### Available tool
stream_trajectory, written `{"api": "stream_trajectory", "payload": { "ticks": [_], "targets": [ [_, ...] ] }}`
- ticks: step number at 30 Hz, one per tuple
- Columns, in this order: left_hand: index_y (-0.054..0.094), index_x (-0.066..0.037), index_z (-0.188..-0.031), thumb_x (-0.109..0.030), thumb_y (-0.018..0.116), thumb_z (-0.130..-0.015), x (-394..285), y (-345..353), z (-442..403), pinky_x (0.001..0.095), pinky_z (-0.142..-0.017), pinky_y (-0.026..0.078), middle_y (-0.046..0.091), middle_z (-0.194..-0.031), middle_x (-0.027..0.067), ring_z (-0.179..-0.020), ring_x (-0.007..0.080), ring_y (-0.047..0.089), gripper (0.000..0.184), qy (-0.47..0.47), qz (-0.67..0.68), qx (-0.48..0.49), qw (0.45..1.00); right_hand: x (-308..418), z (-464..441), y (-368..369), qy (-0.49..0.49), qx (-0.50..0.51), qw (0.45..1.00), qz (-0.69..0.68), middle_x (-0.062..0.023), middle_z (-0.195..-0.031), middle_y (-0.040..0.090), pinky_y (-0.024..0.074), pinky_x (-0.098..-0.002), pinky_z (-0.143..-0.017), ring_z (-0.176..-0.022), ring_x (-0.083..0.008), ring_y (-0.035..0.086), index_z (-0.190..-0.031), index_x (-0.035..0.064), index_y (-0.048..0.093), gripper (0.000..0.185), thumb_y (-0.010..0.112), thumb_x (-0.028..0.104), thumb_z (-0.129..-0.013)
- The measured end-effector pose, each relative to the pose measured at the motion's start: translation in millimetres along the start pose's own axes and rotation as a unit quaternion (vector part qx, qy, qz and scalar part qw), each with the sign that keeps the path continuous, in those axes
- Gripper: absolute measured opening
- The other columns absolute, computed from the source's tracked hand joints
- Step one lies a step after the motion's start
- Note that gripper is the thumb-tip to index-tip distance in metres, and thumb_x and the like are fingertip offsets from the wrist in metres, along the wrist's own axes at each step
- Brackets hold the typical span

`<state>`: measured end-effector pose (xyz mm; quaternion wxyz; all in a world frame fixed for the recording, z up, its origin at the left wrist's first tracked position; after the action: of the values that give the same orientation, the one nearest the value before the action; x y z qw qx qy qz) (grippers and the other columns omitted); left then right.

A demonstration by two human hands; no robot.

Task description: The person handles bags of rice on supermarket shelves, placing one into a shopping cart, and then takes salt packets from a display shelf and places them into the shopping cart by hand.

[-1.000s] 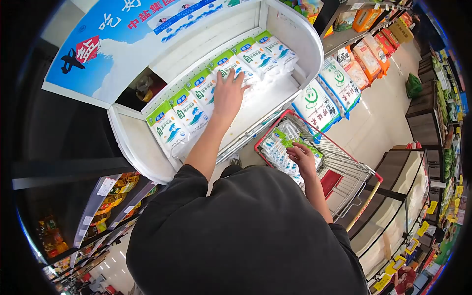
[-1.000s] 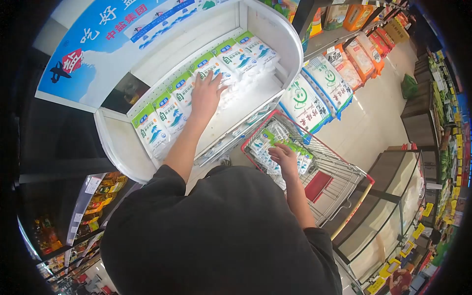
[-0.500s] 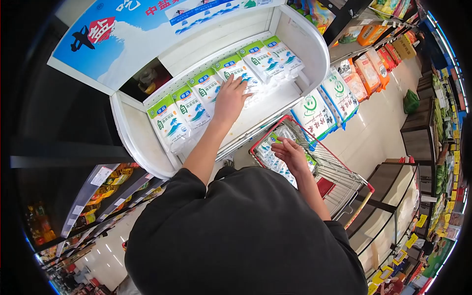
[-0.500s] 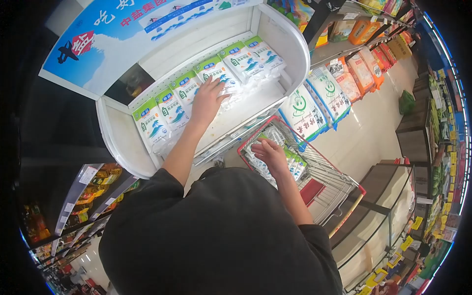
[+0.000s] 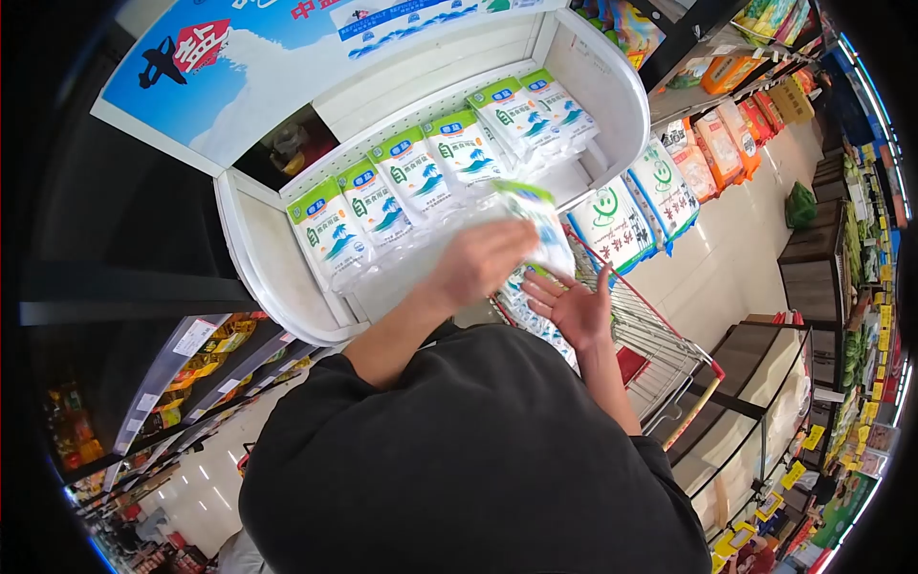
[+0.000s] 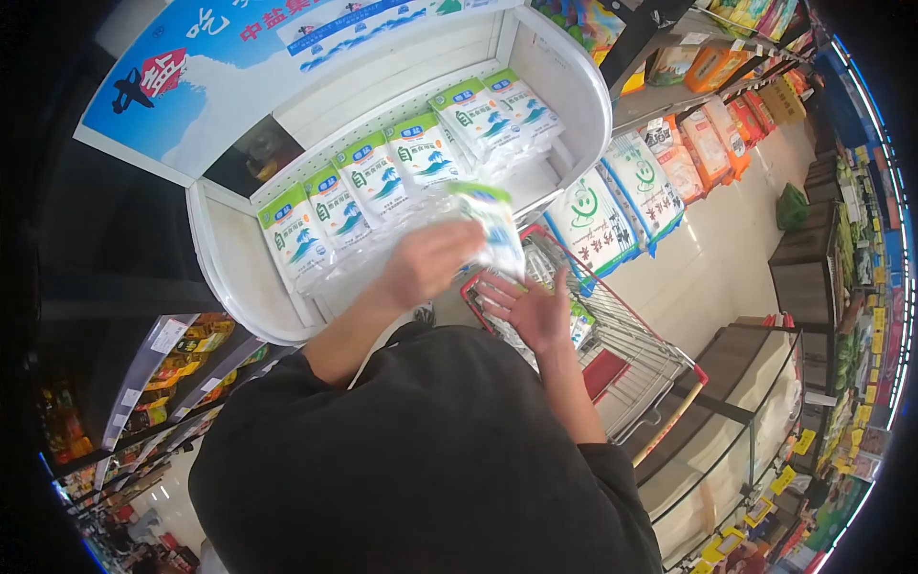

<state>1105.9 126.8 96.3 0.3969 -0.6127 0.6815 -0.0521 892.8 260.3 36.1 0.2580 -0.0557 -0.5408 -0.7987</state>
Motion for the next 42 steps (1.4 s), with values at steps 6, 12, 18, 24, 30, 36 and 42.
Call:
{"api": "stream_trajectory", "payload": {
  "ticks": [6,12,18,24,30,36,42],
  "targets": [
    [0.075,-0.004,-0.116,-0.011,0.079,-0.083,-33.1,27.3,1.5,0.0454,-0.105,0.054,0.072,-0.131,0.0108,-0.117,0.0288,0.071,0.034,0.100,0.137,0.193,0.966,9.8,9.4,-4.9,-0.114,-0.099,0.982,0.112,-0.0201,-0.129,0.069,0.0595,-0.0432,-0.097,-0.111,-0.0307,0.072,-0.141,-0.0049,0.053,0.040,0.057,0.012,-0.105],
    [0.077,-0.006,-0.113,-0.032,0.085,-0.084,12.9,17.7,-50.9,0.0430,-0.110,0.047,0.070,-0.134,0.0107,-0.131,0.0266,0.061,0.040,-0.226,0.192,0.030,0.955,-5.1,31.8,-18.7,-0.195,-0.174,0.957,0.129,-0.0203,-0.126,0.070,0.0610,-0.0474,-0.095,-0.109,-0.0323,0.072,-0.140,-0.0036,0.054,0.041,0.062,0.014,-0.104],
    [0.069,0.000,-0.127,-0.040,0.084,-0.083,125.9,60.8,-82.9,0.0541,-0.104,0.050,0.061,-0.137,0.0263,-0.135,0.0449,0.053,0.060,-0.136,-0.292,-0.055,0.945,-13.0,52.7,-9.0,-0.176,-0.120,0.964,0.158,-0.0230,-0.125,0.070,0.0619,-0.0505,-0.094,-0.112,-0.0367,0.072,-0.142,-0.0048,0.050,0.057,0.074,0.021,-0.097],
    [0.065,0.001,-0.130,-0.031,0.073,-0.094,141.9,79.4,-91.2,0.0532,-0.106,0.051,0.060,-0.138,0.0296,-0.134,0.0477,0.053,0.048,-0.221,-0.312,0.109,0.918,-11.7,61.8,-23.6,-0.223,-0.095,0.956,0.164,-0.0246,-0.124,0.071,0.0617,-0.0497,-0.094,-0.110,-0.0364,0.073,-0.141,-0.0055,0.050,0.056,0.073,0.021,-0.098],
    [0.072,0.002,-0.109,-0.005,0.063,-0.086,165.0,68.7,-86.1,0.0444,-0.082,0.061,0.074,-0.097,0.0197,-0.100,0.0354,0.072,0.026,-0.115,-0.275,0.074,0.952,-12.8,66.2,-23.5,-0.225,-0.097,0.965,0.089,-0.0197,-0.128,0.069,0.0618,-0.0484,-0.095,-0.109,-0.0314,0.073,-0.141,-0.0037,0.051,0.042,0.063,0.008,-0.102],
    [0.075,-0.003,-0.111,-0.006,0.064,-0.092,111.1,14.3,-91.8,0.0415,-0.074,0.059,0.075,-0.100,0.0197,-0.092,0.0310,0.076,0.022,-0.234,-0.162,-0.101,0.953,-12.9,61.6,-32.1,-0.231,-0.111,0.964,0.068,-0.0190,-0.133,0.067,0.0602,-0.0469,-0.097,-0.114,-0.0303,0.071,-0.142,-0.0036,0.050,0.043,0.057,0.021,-0.108],
    [0.074,0.006,-0.115,0.000,0.063,-0.089,-19.1,11.7,-64.6,0.0395,-0.088,0.063,0.075,-0.119,0.0185,-0.107,0.0348,0.075,0.029,0.106,-0.045,-0.065,0.991,11.0,47.2,-15.1,-0.198,-0.012,0.980,-0.027,-0.0197,-0.159,0.046,0.0393,-0.0537,-0.119,-0.143,-0.0353,0.050,-0.160,0.0000,0.031,0.088,0.038,0.068,-0.105]
  ]
}}
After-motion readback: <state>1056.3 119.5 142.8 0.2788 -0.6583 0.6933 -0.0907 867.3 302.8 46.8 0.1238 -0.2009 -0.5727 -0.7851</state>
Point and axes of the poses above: each hand's wrist, its own z-axis away from the middle knuckle, its own y-axis out of the palm, x = y × z, the point moved 1 cm from there along -z, towards the middle knuckle
